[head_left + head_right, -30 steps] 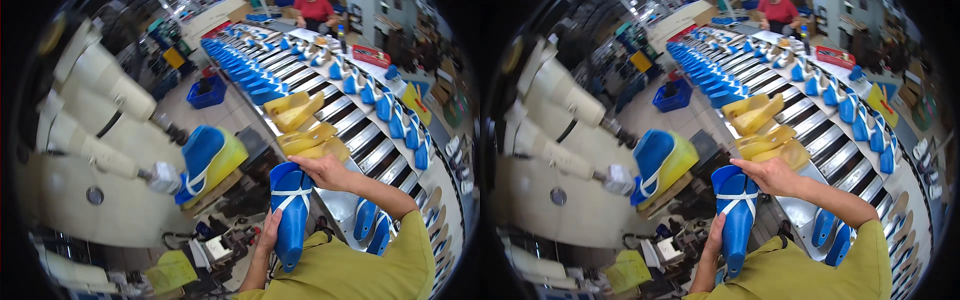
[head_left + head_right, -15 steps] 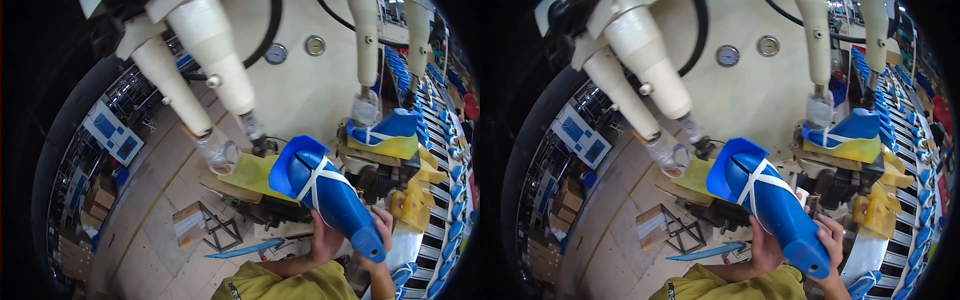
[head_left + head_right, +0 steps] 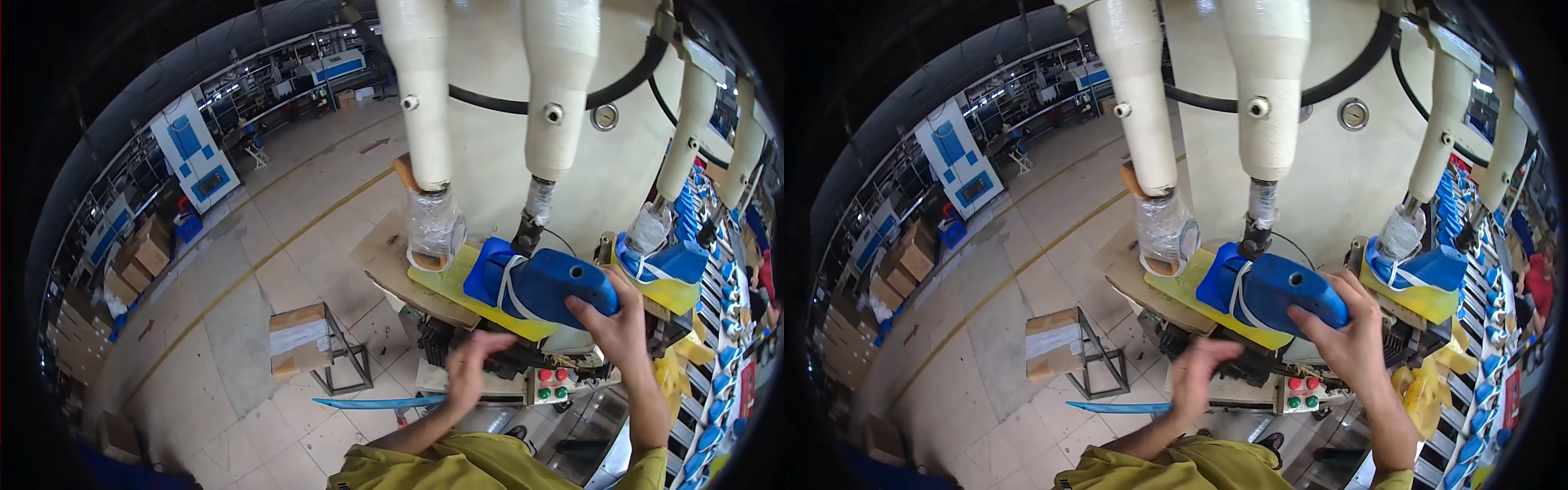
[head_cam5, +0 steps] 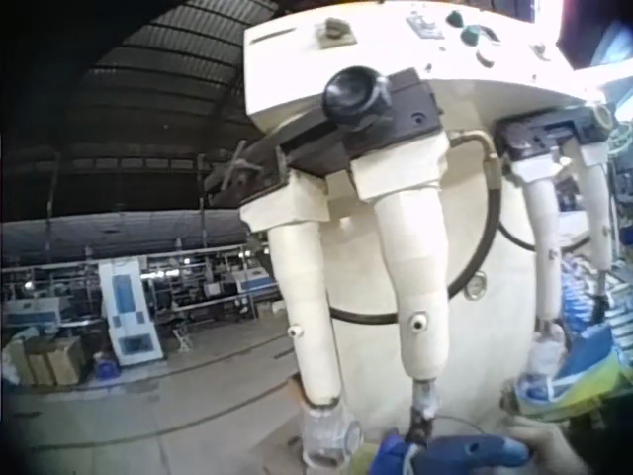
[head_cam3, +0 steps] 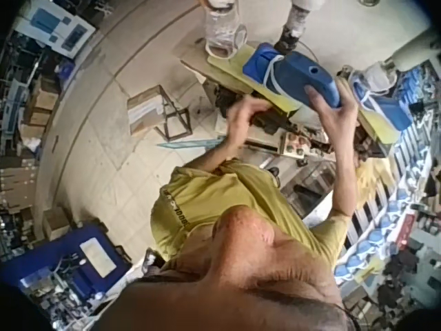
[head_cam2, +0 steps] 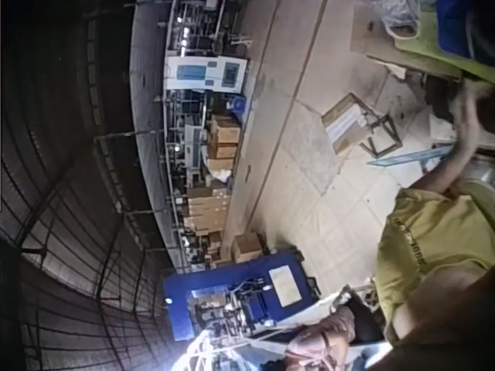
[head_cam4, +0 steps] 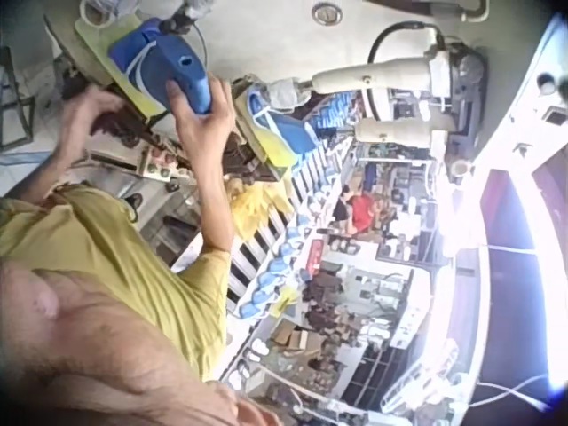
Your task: The person picks blue and white slipper uppers from a conveyor belt and places them onto a yellow mold on a machine. They press a button to activate the machine, which appears to press the slipper into shape. The person then removes the slipper and places it back on the conveyor belt, repeating this process for multiple units.
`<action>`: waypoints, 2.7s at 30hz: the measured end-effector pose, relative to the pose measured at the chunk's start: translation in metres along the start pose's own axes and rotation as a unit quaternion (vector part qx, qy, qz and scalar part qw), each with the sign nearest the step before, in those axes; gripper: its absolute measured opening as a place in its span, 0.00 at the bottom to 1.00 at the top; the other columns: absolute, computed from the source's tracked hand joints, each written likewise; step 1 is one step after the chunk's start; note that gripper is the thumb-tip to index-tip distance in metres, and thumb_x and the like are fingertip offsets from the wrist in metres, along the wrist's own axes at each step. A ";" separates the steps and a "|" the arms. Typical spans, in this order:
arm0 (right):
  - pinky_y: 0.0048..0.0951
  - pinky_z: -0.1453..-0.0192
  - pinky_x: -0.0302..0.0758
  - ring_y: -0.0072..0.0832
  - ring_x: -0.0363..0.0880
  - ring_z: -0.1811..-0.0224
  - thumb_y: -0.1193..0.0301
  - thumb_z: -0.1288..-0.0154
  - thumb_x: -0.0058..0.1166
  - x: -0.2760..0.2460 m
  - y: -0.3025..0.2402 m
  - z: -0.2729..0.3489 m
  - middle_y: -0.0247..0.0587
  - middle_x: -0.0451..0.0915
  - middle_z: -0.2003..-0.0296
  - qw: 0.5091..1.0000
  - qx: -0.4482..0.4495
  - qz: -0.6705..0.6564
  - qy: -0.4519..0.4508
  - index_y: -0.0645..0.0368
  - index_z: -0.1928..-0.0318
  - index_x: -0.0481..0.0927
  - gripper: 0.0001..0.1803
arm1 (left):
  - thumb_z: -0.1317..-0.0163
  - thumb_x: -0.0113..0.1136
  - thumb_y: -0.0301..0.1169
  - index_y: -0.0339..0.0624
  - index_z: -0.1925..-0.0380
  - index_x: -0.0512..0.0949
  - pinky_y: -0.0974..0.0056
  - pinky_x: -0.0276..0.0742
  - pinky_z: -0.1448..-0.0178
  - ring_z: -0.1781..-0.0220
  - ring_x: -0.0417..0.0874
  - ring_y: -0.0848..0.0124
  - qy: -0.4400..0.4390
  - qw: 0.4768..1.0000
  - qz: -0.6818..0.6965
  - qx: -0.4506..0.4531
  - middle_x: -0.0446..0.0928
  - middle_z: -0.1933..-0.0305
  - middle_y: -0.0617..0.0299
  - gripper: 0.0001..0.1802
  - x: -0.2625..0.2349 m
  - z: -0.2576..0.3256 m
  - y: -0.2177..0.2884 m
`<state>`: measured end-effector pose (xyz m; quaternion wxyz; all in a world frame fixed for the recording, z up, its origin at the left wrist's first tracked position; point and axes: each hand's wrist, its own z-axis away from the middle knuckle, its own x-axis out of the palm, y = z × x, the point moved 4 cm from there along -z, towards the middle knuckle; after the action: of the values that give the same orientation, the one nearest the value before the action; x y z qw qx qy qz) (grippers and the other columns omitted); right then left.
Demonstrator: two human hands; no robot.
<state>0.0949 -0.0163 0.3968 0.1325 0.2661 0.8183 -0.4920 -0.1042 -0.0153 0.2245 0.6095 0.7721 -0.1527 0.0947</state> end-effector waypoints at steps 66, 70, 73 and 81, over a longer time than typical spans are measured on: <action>0.41 0.45 0.74 0.44 0.82 0.54 0.59 0.32 0.58 0.048 0.097 -0.036 0.51 0.83 0.59 0.979 -0.033 0.061 -0.191 0.66 0.51 0.81 0.21 | 0.27 0.32 0.64 0.28 0.32 0.62 0.60 0.60 0.28 0.31 0.69 0.61 0.354 0.933 0.042 0.037 0.69 0.32 0.52 0.46 -0.121 -0.171 -0.002; 0.42 0.42 0.71 0.48 0.78 0.52 0.60 0.33 0.58 0.054 0.083 -0.030 0.54 0.82 0.54 0.973 -0.175 0.087 -0.121 0.66 0.53 0.81 0.20 | 0.26 0.32 0.63 0.27 0.38 0.69 0.62 0.62 0.30 0.35 0.72 0.62 0.380 0.924 0.020 0.037 0.73 0.36 0.51 0.45 -0.117 -0.169 0.003; 0.42 0.44 0.72 0.47 0.78 0.54 0.61 0.35 0.59 0.050 0.091 -0.031 0.54 0.83 0.56 0.973 -0.146 0.088 -0.155 0.67 0.55 0.81 0.19 | 0.26 0.32 0.62 0.26 0.41 0.73 0.62 0.63 0.31 0.38 0.74 0.62 0.376 0.926 0.008 0.040 0.76 0.39 0.51 0.44 -0.124 -0.169 -0.017; 0.34 0.56 0.74 0.35 0.78 0.64 0.61 0.33 0.59 0.050 0.117 -0.037 0.48 0.82 0.68 0.988 -0.049 0.027 -0.142 0.67 0.60 0.81 0.18 | 0.27 0.31 0.64 0.26 0.41 0.73 0.62 0.62 0.31 0.38 0.75 0.61 0.328 0.944 -0.005 0.027 0.77 0.40 0.51 0.46 -0.114 -0.165 -0.004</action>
<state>0.1213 0.0750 0.3046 0.2732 0.2092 0.8066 -0.4806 -0.2033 0.1590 0.2222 0.6054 0.7154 0.0621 0.3432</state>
